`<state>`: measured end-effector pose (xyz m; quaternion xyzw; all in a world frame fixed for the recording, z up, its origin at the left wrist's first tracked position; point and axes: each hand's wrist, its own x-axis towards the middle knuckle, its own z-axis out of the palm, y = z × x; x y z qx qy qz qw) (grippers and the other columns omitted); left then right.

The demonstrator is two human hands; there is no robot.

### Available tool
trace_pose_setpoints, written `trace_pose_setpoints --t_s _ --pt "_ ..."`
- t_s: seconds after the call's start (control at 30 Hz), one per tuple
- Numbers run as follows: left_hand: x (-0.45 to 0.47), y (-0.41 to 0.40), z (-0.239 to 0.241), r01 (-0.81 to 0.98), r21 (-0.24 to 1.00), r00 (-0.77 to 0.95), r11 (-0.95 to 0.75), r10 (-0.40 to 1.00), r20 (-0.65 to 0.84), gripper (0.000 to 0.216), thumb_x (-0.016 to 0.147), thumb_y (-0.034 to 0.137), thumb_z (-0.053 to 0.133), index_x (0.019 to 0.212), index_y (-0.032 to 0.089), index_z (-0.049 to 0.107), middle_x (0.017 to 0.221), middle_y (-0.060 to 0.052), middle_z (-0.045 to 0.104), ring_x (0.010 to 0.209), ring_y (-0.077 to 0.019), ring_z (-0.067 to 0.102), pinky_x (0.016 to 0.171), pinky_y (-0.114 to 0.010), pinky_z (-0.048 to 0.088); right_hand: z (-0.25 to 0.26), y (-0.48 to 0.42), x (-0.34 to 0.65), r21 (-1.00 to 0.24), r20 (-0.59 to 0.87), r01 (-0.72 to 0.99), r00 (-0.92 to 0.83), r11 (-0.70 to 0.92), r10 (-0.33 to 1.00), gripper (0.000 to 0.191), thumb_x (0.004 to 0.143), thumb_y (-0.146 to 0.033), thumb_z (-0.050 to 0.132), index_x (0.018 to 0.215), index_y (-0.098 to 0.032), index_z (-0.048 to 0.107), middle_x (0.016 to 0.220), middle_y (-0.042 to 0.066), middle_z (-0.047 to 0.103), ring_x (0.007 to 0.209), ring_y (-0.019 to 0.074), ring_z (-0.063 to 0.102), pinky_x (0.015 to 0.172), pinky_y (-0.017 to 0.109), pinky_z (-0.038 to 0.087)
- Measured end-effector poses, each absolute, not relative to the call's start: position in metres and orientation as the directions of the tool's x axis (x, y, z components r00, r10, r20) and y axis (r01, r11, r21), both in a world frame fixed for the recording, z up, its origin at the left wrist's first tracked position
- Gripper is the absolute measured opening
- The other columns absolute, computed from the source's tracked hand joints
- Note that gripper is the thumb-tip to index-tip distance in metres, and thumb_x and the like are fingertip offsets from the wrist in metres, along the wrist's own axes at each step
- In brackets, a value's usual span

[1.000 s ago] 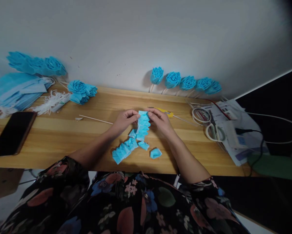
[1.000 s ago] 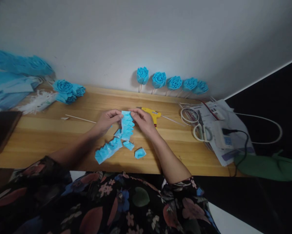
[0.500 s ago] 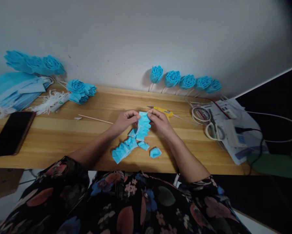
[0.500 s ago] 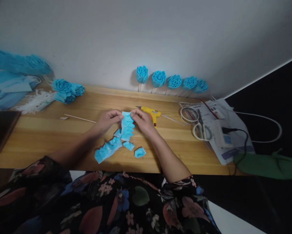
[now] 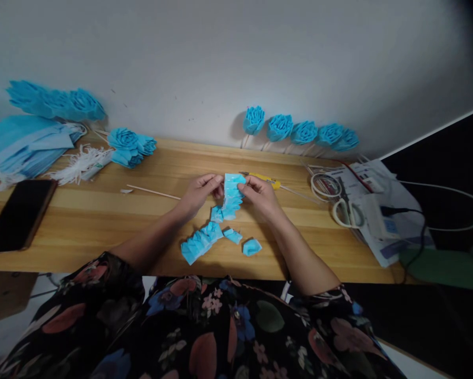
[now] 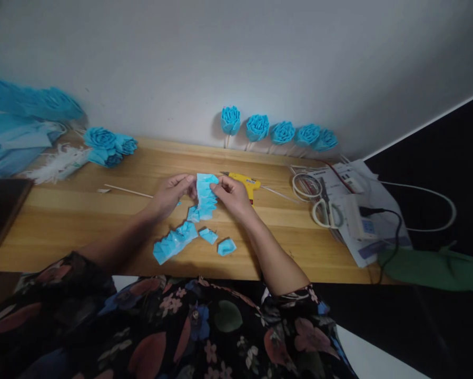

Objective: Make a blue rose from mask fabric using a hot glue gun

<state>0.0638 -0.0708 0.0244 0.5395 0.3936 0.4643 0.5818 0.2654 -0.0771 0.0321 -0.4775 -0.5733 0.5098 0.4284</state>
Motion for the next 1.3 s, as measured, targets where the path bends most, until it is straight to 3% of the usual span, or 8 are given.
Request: trace_pose_setpoints --t_s 0.3,0.5,0.6,0.83,1.0,1.13,1.3 --pt "0.064 -0.071 0.023 -0.1 0.993 0.293 0.061 0.956 -0.029 0.036 0.077 0.05 0.083 0.069 0.018 0.067 0.064 0.0 0.065 0.062 -0.0122 0.059 0.067 -0.027 0.05 0.032 -0.079 0.263 -0.99 0.027 0.136 -0.154 0.048 0.988 0.05 0.078 -0.064 0.078 0.064 -0.023 0.053 0.06 -0.005 0.043 0.06 0.0116 0.036 0.06 0.028 0.03" --pt "0.062 -0.071 0.024 -0.129 0.99 0.276 0.049 0.961 -0.012 0.038 0.08 0.051 0.08 0.069 0.018 0.065 0.064 0.0 0.063 0.062 -0.0126 0.058 0.068 -0.028 0.049 0.033 -0.076 0.266 -0.998 -0.035 0.05 -0.156 -0.027 0.987 0.055 0.075 -0.076 0.076 0.076 -0.022 0.067 0.074 0.0 0.06 0.072 0.0163 0.053 0.07 0.031 0.046" --pt "0.062 -0.072 0.026 -0.135 0.99 0.271 0.051 0.963 -0.013 0.04 0.081 0.053 0.081 0.069 0.018 0.064 0.064 0.0 0.063 0.063 -0.0127 0.059 0.069 -0.028 0.049 0.035 -0.076 0.266 -0.999 -0.039 0.03 -0.172 -0.035 0.984 0.058 0.072 -0.078 0.079 0.082 -0.021 0.072 0.078 0.0 0.062 0.075 0.0166 0.055 0.071 0.03 0.047" --pt "0.064 -0.073 0.026 -0.111 0.992 0.31 0.058 0.951 -0.021 0.043 0.077 0.056 0.083 0.07 0.018 0.065 0.064 0.0 0.065 0.062 -0.0131 0.059 0.067 -0.028 0.049 0.029 -0.079 0.263 -0.998 -0.058 0.028 -0.256 -0.052 0.965 0.054 0.071 -0.071 0.084 0.087 -0.022 0.068 0.074 -0.003 0.058 0.068 0.0138 0.05 0.067 0.028 0.043" --pt "0.064 -0.073 0.025 -0.095 0.994 0.34 0.049 0.94 -0.014 0.04 0.078 0.053 0.083 0.07 0.018 0.065 0.063 0.0 0.064 0.062 -0.0128 0.059 0.067 -0.028 0.05 0.023 -0.079 0.265 -0.996 -0.042 0.088 -0.235 -0.022 0.971 0.052 0.075 -0.07 0.081 0.076 -0.022 0.06 0.068 -0.004 0.05 0.064 0.0128 0.043 0.061 0.027 0.036" --pt "0.063 -0.072 0.025 -0.111 0.992 0.317 0.062 0.948 -0.024 0.038 0.078 0.052 0.082 0.07 0.018 0.066 0.064 0.0 0.065 0.062 -0.0131 0.06 0.067 -0.028 0.05 0.029 -0.077 0.266 -0.998 -0.022 0.062 -0.223 -0.008 0.975 0.053 0.079 -0.072 0.075 0.072 -0.022 0.06 0.07 -0.003 0.051 0.067 0.014 0.044 0.066 0.029 0.038" --pt "0.063 -0.069 0.021 -0.171 0.983 0.265 0.069 0.964 -0.021 0.044 0.077 0.057 0.084 0.069 0.018 0.065 0.063 0.0 0.065 0.061 -0.0122 0.059 0.066 -0.027 0.05 0.037 -0.077 0.264 -0.998 0.002 0.063 -0.218 0.016 0.976 0.057 0.074 -0.077 0.076 0.072 -0.022 0.062 0.071 -0.001 0.053 0.07 0.0156 0.047 0.069 0.03 0.041"
